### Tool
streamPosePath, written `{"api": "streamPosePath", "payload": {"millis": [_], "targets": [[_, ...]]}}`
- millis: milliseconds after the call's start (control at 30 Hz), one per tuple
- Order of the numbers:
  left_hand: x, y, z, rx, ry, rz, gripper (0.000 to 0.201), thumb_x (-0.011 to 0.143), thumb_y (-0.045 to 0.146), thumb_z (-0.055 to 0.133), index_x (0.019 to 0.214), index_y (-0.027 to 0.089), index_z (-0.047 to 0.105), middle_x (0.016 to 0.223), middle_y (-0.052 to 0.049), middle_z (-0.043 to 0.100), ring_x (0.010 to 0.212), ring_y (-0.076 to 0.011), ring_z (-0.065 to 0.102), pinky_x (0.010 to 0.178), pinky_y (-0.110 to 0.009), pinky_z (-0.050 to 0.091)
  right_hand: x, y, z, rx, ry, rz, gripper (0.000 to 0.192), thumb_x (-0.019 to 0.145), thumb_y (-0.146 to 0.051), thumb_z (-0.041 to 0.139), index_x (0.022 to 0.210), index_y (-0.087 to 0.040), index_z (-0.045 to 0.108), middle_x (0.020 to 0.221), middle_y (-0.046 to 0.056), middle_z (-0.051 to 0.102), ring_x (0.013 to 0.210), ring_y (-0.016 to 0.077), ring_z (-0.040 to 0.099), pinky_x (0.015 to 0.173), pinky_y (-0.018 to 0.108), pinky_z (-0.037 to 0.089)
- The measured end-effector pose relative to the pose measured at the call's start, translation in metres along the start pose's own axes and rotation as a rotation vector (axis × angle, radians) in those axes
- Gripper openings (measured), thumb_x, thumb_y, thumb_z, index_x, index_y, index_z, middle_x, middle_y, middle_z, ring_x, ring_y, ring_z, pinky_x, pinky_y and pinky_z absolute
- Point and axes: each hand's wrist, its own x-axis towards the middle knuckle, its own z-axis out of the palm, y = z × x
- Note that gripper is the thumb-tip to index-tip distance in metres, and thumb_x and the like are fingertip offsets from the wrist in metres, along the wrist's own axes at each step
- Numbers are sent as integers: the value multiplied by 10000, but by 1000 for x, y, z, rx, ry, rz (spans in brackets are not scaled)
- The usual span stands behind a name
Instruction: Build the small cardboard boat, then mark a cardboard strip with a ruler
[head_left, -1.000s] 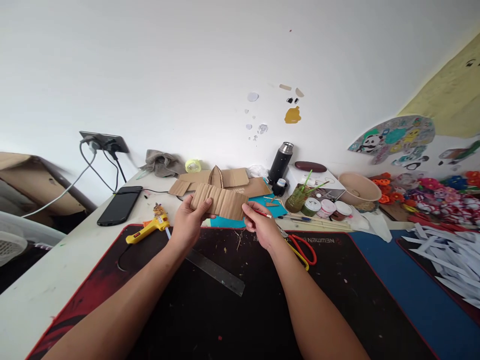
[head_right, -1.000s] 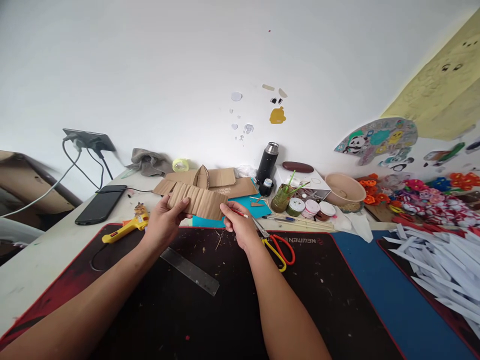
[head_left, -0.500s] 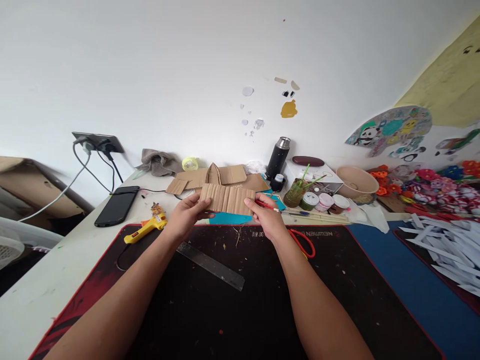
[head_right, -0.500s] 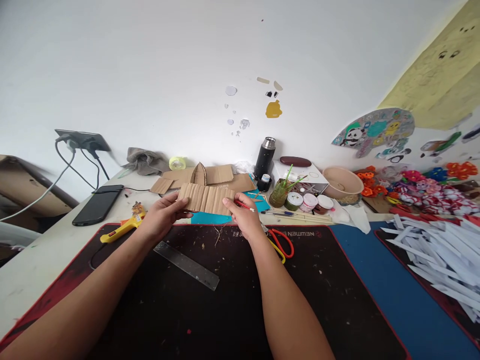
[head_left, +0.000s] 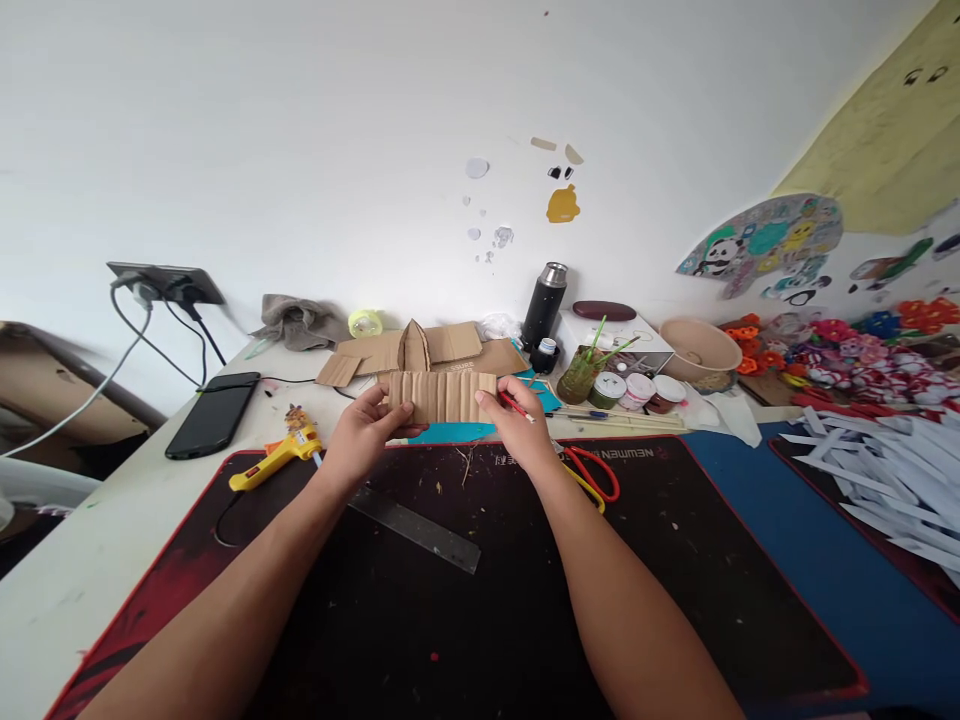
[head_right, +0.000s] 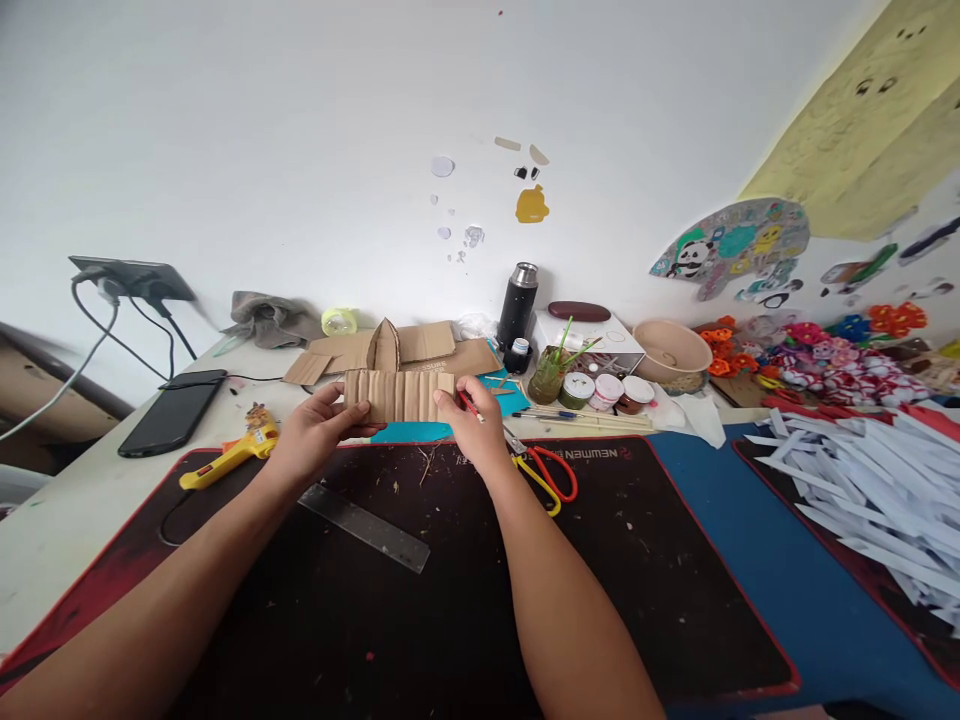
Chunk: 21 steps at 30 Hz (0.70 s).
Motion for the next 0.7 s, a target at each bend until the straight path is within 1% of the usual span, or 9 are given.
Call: {"api": "streamPosePath", "payload": {"millis": [133,233,300,367,500,600,633,700], "targets": [[0,-2,3,-77,71,22,661,695,536,1026,1151,177,708,855,-38,832,713,-225,828,758,-355,706,-1,-7,1,217,-92,149,501,858,-687,845,810,-269,573,599,-80,480,521,137,452,486,263,341],[0,-3,7,-147,96,19,606,716,473,1017,1144,182,703,899,-43,835,755,-225,842,787,-350,713,0,-10,1,308,-64,175,529,824,-734,860,842,-249,648,671,-44,600,515,128,529,445,249,349],[-1,-4,9,-194,101,3,576,715,432,1016,1137,192,706,953,-45,837,778,-223,847,789,-345,715,0,-11,2,322,-49,198,531,791,-720,892,865,-233,692,734,-16,677,514,119,559,437,242,366],[-1,-5,10,-236,98,-19,560,708,401,1019,1129,201,711,994,-44,833,792,-220,848,786,-338,716,1,-10,2,322,-36,217,513,773,-682,917,896,-222,727,751,-3,714,507,115,569,436,237,379],[-2,-7,11,-256,55,-76,584,696,381,1026,1166,204,728,1033,-62,830,815,-239,847,783,-355,718,3,-9,2,342,22,222,481,754,-634,940,895,-220,739,710,-11,712,486,115,567,423,238,377],[-3,-7,11,-233,12,-104,605,700,420,1022,1193,189,760,1079,-94,833,878,-274,843,810,-393,719,5,-10,1,362,58,228,472,742,-622,950,878,-224,735,675,-22,689,475,118,564,413,240,365],[-3,-7,11,-228,10,-99,593,705,451,1017,1174,184,772,1094,-101,833,908,-285,838,820,-408,721,5,-10,0,366,61,230,466,742,-617,952,866,-225,732,666,-25,681,475,118,563,412,240,363],[-3,-7,12,-225,33,-74,547,711,522,1003,1077,179,785,1085,-104,830,953,-304,822,823,-432,724,5,-11,-1,370,62,232,453,744,-606,953,844,-226,728,654,-28,670,476,117,562,414,238,363]]}}
